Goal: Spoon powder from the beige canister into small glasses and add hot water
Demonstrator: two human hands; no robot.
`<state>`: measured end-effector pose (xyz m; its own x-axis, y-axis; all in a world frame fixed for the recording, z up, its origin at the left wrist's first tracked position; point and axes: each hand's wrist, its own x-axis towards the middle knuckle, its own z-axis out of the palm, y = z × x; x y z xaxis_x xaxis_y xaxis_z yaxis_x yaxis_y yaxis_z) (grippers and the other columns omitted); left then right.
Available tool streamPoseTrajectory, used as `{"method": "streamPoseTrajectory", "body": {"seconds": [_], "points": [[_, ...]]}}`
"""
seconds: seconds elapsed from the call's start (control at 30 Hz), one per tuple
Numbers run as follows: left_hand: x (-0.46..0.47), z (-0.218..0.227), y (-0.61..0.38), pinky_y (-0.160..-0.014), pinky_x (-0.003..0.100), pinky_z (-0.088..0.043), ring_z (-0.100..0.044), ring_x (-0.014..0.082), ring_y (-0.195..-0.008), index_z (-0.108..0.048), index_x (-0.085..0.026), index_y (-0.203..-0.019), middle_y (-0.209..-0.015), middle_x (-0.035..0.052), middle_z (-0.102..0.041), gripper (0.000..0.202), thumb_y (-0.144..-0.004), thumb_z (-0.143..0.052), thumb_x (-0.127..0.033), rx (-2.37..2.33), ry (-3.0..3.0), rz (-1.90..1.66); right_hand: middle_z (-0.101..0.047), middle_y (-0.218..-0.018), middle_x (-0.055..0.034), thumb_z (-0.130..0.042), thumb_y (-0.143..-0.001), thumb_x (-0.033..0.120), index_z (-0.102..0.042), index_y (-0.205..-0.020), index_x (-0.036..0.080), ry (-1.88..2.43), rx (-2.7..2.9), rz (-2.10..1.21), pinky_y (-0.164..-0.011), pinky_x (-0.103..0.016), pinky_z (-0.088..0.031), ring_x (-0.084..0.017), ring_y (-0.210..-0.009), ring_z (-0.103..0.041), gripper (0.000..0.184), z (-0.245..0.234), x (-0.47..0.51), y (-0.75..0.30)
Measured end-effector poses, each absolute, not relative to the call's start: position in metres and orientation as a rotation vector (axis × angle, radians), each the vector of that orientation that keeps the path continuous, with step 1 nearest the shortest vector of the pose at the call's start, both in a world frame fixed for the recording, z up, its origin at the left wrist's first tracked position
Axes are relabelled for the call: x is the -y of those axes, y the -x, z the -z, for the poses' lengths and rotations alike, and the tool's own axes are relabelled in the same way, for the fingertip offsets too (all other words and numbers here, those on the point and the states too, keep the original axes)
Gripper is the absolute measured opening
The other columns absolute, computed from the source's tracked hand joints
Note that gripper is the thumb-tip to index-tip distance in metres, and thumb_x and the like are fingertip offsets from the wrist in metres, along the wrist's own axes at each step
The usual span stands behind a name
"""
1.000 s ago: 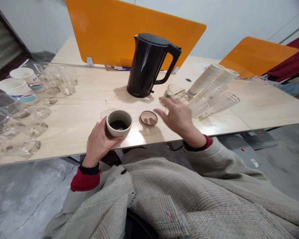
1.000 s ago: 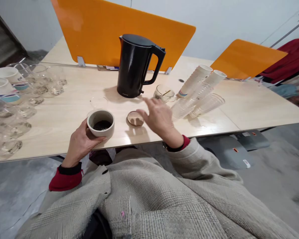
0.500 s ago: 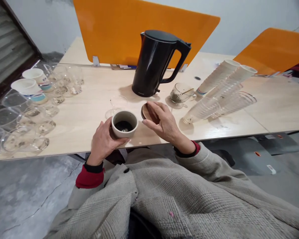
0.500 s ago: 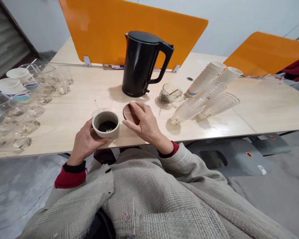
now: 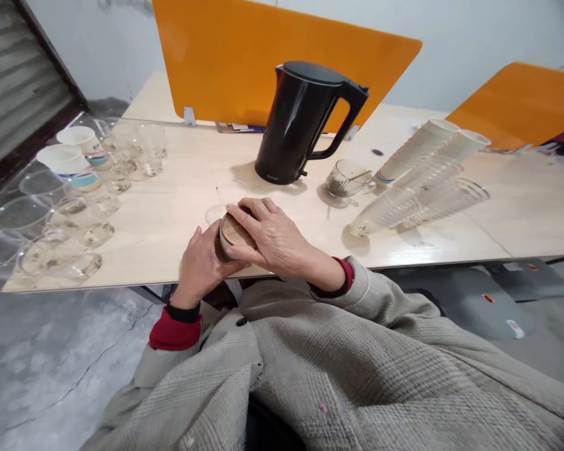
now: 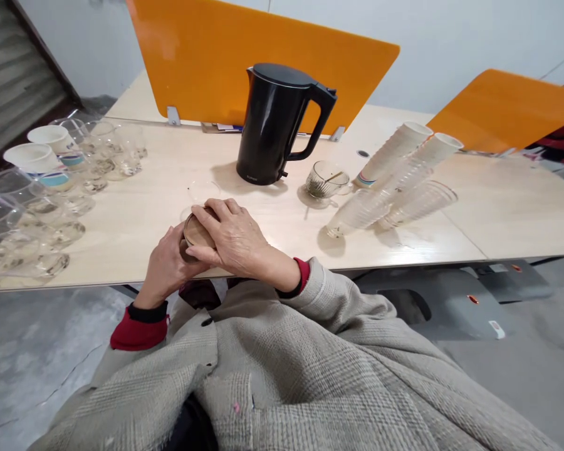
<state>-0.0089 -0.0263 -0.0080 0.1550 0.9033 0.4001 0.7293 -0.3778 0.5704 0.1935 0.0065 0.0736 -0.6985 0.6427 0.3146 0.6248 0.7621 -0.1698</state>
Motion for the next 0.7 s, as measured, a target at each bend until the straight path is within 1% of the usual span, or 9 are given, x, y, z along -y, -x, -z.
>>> {"method": "streamPoseTrajectory", "body": {"seconds": [0.1,0.2,0.27,0.37,0.47,0.57,0.7], "points": [[0.025,0.012,0.011,-0.131,0.06,-0.038,-0.064,0.0371,-0.142,-0.047,-0.021,-0.157,-0.156,0.0163,-0.065,0.094,-0.082,-0.08,-0.068,-1.568,-2.202,-1.034,-0.051,-0.158,-0.0227,-0.047,-0.101,0.078,-0.043,-0.165,0.018,1.012,2.653,-0.133,-0.103,-0.065,-0.059,-0.041,-0.132,-0.05,0.088,-0.074,-0.004,-0.192],[0.025,0.013,0.012,-0.13,0.06,-0.039,-0.064,0.0377,-0.143,-0.047,-0.02,-0.157,-0.157,0.0177,-0.064,0.095,-0.082,-0.079,-0.069,-1.567,-2.204,-1.028,-0.047,-0.163,-0.0235,-0.06,-0.097,0.076,-0.038,-0.167,0.019,1.055,2.677,-0.162,-0.095,-0.065,-0.064,-0.043,-0.134,-0.05,0.093,-0.072,-0.003,-0.189],[0.025,0.012,0.012,-0.13,0.059,-0.039,-0.063,0.0377,-0.144,-0.047,-0.021,-0.158,-0.158,0.0174,-0.063,0.095,-0.082,-0.079,-0.068,-1.577,-2.201,-1.02,-0.048,-0.162,-0.024,-0.067,-0.094,0.073,-0.04,-0.166,0.019,1.079,2.66,-0.158,-0.097,-0.064,-0.064,-0.043,-0.134,-0.052,0.094,-0.069,-0.004,-0.189],[0.026,0.01,0.011,-0.131,0.061,-0.037,-0.062,0.0371,-0.145,-0.046,-0.024,-0.159,-0.159,0.0154,-0.063,0.094,-0.083,-0.079,-0.067,-1.577,-2.184,-1.003,-0.051,-0.158,-0.023,-0.069,-0.094,0.071,-0.044,-0.164,0.019,1.046,2.599,-0.183,-0.105,-0.064,-0.061,-0.042,-0.136,-0.054,0.091,-0.066,-0.008,-0.2],[0.027,0.01,0.012,-0.131,0.064,-0.034,-0.07,0.0351,-0.136,-0.044,-0.026,-0.161,-0.152,0.0135,-0.069,0.095,-0.084,-0.078,-0.069,-1.53,-2.145,-1.0,-0.054,-0.153,-0.0215,-0.064,-0.097,0.073,-0.046,-0.164,0.021,1.01,2.506,-0.192,-0.113,-0.063,-0.055,-0.041,-0.138,-0.056,0.087,-0.073,-0.014,-0.224],[0.027,0.011,0.014,-0.132,0.064,-0.034,-0.074,0.0332,-0.129,-0.045,-0.028,-0.161,-0.149,0.0122,-0.072,0.096,-0.083,-0.08,-0.07,-1.497,-2.144,-1.012,-0.054,-0.151,-0.0209,-0.061,-0.098,0.073,-0.048,-0.164,0.021,1.085,2.376,-0.051,-0.117,-0.063,-0.052,-0.042,-0.138,-0.056,0.085,-0.092,-0.03,-0.25],[0.026,0.013,0.014,-0.13,0.063,-0.036,-0.068,0.0341,-0.138,-0.046,-0.027,-0.161,-0.146,0.0122,-0.074,0.099,-0.08,-0.083,-0.071,-1.514,-2.18,-1.016,-0.053,-0.149,-0.0198,-0.063,-0.098,0.07,-0.045,-0.166,0.022,1.215,2.242,0.178,-0.119,-0.066,-0.046,-0.044,-0.142,-0.05,0.085,-0.115,-0.076,-0.258]]}}
